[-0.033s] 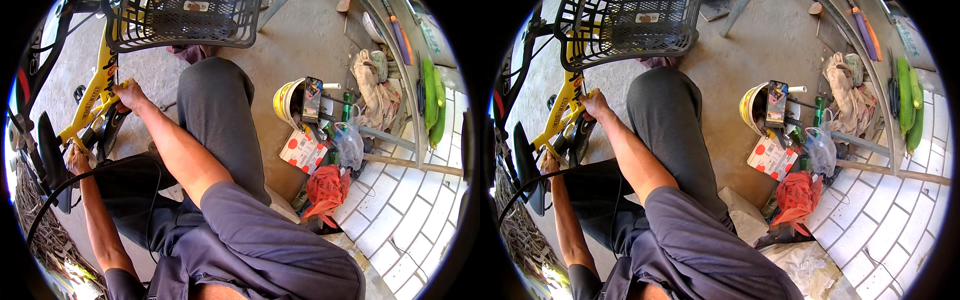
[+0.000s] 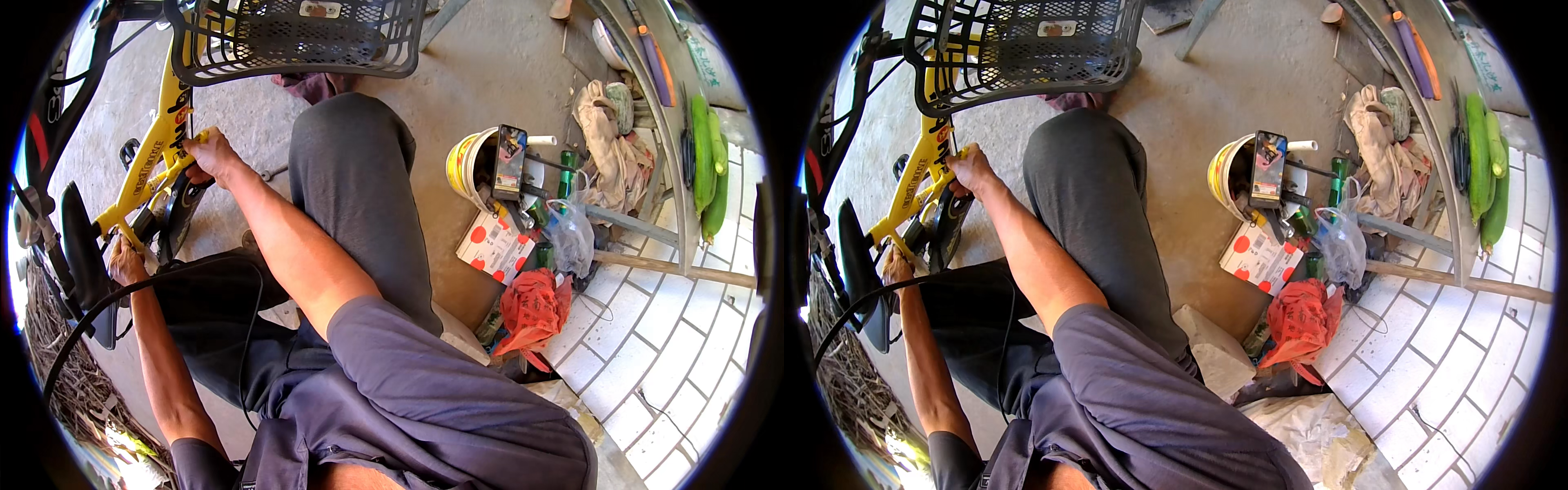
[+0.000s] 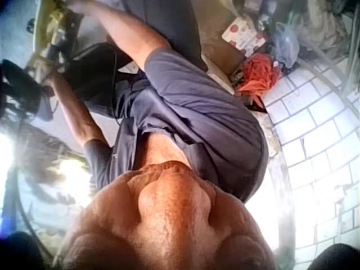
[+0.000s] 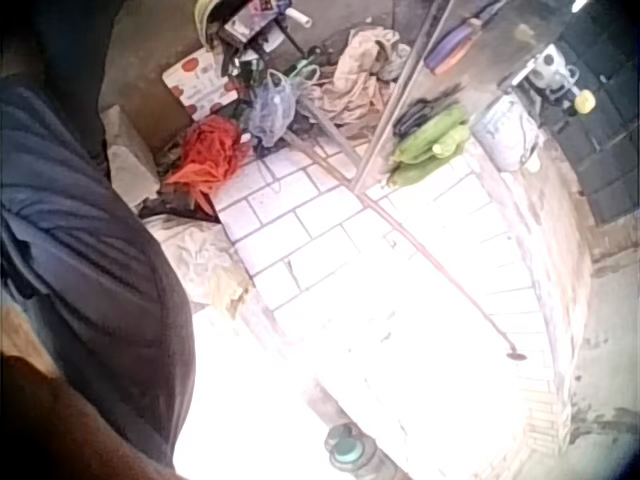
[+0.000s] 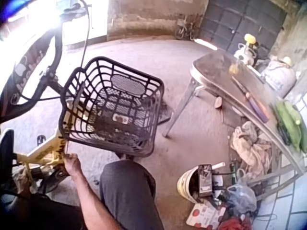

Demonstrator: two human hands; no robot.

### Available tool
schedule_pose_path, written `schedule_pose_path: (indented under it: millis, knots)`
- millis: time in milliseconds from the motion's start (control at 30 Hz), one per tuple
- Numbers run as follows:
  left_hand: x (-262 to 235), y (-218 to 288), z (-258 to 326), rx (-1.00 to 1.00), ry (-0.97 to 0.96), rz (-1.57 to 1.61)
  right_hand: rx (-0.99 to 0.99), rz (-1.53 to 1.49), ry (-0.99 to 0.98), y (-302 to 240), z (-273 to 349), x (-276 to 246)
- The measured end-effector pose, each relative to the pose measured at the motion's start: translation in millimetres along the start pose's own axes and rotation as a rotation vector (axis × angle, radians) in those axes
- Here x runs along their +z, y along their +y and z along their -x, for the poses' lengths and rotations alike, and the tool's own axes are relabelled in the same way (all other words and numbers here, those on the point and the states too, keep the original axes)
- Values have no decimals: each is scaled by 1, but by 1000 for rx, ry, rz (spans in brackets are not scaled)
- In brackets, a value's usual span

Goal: The person sits on the floor and uses a screwdriver to tighten bolts on the frame of a yellow bicycle. They adjust the handlebars and the seat post, ensuring the components are secure.

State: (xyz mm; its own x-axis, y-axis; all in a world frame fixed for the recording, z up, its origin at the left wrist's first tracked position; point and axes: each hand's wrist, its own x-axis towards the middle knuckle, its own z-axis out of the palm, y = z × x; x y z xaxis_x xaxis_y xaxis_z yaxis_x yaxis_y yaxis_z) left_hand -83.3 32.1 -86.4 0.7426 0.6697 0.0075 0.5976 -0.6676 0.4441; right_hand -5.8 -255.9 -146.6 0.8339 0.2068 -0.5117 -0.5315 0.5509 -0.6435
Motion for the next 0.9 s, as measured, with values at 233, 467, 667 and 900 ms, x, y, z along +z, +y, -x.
schedule_pose_path:
  millis: [233, 467, 667, 900]
  knots:
    - [4, -6, -4, -4, -10, 91, -38, -33, -21, 4, -3, -2]
    - [4, -9, -6, 3, 31, 82, 14, 65, 32, 5, 0, 0]
    - [6, -7, -6, 52, 33, 55, -34, -56, -41, 5, -4, -2]
    - [7, -5, 0, 71, 38, 14, -24, 81, 40, 4, 6, -5]
